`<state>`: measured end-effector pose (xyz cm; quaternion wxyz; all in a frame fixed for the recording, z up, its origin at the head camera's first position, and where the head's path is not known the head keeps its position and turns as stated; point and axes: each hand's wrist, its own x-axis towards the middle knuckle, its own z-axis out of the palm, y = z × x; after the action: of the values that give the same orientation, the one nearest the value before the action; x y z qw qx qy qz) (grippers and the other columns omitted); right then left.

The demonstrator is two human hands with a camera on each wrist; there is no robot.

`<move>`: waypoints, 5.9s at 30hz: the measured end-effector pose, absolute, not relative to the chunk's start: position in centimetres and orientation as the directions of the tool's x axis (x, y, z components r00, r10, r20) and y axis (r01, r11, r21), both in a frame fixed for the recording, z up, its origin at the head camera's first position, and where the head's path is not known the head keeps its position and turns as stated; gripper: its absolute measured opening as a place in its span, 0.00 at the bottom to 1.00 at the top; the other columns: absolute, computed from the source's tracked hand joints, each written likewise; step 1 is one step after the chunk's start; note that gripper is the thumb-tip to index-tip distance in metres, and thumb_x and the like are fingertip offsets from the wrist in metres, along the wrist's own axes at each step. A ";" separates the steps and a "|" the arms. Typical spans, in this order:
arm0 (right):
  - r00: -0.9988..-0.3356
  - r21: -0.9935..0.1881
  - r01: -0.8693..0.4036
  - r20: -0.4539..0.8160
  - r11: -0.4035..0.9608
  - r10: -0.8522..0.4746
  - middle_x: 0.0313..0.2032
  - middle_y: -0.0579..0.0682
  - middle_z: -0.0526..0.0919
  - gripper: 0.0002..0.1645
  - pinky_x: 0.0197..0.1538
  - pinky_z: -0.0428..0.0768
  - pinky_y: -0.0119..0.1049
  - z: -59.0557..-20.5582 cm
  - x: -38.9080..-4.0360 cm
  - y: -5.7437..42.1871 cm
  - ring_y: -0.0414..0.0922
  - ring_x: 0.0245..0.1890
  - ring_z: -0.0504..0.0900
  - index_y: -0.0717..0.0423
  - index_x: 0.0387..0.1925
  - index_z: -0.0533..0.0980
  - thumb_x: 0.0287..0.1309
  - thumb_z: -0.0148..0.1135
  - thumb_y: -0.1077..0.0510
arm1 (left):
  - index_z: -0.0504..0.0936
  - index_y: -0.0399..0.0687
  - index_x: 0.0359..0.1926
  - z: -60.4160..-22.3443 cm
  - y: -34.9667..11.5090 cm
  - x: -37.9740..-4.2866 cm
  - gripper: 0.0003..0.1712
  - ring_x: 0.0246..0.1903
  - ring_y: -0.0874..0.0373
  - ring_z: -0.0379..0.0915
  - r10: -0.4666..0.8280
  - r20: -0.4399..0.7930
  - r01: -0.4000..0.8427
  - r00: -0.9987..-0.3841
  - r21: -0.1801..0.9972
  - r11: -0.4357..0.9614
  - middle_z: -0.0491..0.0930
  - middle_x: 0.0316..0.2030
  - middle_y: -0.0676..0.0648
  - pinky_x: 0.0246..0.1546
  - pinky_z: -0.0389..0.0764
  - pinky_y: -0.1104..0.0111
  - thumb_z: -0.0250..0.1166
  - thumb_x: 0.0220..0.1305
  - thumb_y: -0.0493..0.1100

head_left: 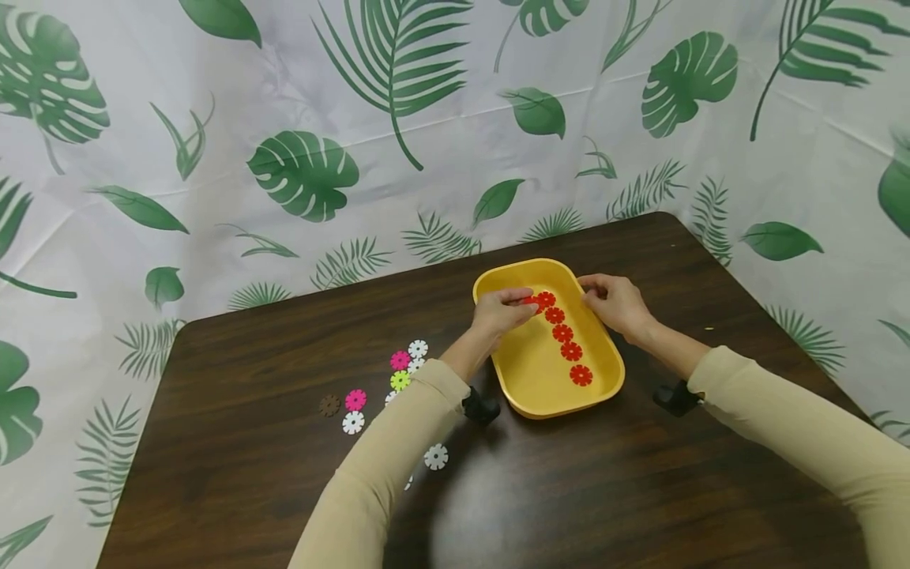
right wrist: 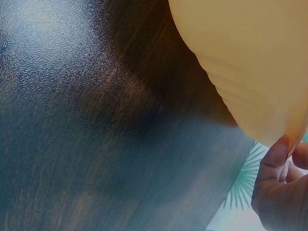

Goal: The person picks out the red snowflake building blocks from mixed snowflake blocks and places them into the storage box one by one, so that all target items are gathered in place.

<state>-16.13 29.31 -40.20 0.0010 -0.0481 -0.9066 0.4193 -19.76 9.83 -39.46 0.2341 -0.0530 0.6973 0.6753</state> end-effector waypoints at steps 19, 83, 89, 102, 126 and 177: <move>-0.997 -0.751 0.067 -0.017 0.657 0.082 0.36 0.61 0.74 0.21 0.31 0.76 0.25 -40.3 -15.9 29.4 0.50 0.33 0.74 0.69 0.58 0.69 0.65 0.50 0.66 | 0.82 0.37 0.47 -41.2 11.7 -19.5 0.17 0.30 0.60 0.68 0.125 -0.386 -0.355 -0.914 0.910 0.215 0.79 0.39 0.43 0.41 0.80 0.68 0.65 0.54 0.27; -0.995 -0.761 0.094 -0.042 0.642 0.096 0.37 0.61 0.74 0.21 0.33 0.77 0.26 -40.2 -16.1 29.0 0.51 0.34 0.73 0.68 0.58 0.69 0.65 0.50 0.66 | 0.70 0.36 0.60 -36.8 7.5 -18.7 0.23 0.45 0.55 0.75 0.316 -0.319 -0.380 -0.894 0.912 -0.156 0.75 0.48 0.42 0.56 0.74 0.63 0.58 0.64 0.32; -0.994 -0.765 0.100 -0.054 0.637 0.091 0.37 0.61 0.74 0.21 0.32 0.76 0.24 -40.2 -16.3 29.0 0.51 0.34 0.73 0.69 0.58 0.69 0.65 0.50 0.67 | 0.69 0.35 0.62 -36.0 4.0 -18.4 0.25 0.39 0.60 0.76 0.317 -0.302 -0.379 -0.899 0.899 -0.218 0.76 0.47 0.42 0.55 0.74 0.64 0.58 0.64 0.31; -0.994 -0.782 0.111 -0.072 0.614 0.087 0.38 0.63 0.74 0.21 0.33 0.79 0.26 -40.1 -16.4 29.1 0.52 0.34 0.74 0.70 0.58 0.68 0.64 0.52 0.68 | 0.67 0.33 0.61 -38.8 -3.5 -15.9 0.24 0.54 0.47 0.73 0.322 -0.330 -0.388 -0.888 0.912 -0.135 0.76 0.44 0.44 0.59 0.70 0.59 0.56 0.65 0.30; -0.995 -0.775 0.093 -0.056 0.626 0.079 0.36 0.62 0.74 0.22 0.28 0.76 0.24 -40.1 -16.3 29.3 0.51 0.33 0.74 0.70 0.59 0.68 0.65 0.51 0.66 | 0.69 0.26 0.56 -43.9 -11.2 -9.7 0.28 0.42 0.57 0.76 0.348 -0.336 -0.253 -0.875 0.931 0.263 0.74 0.50 0.31 0.44 0.80 0.73 0.66 0.57 0.34; -0.996 -0.770 0.082 -0.044 0.633 0.075 0.36 0.61 0.74 0.21 0.28 0.76 0.23 -40.1 -16.4 29.0 0.50 0.31 0.73 0.70 0.58 0.69 0.65 0.50 0.67 | 0.84 0.41 0.35 -45.8 -10.4 -7.7 0.15 0.30 0.58 0.78 0.271 0.047 0.204 -0.961 0.784 0.587 0.80 0.33 0.46 0.31 0.79 0.77 0.76 0.42 0.34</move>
<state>-16.37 29.03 -40.07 -0.0041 -0.0433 -0.9036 0.4262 -7.66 -10.41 -45.83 0.0387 0.1334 0.8899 0.4344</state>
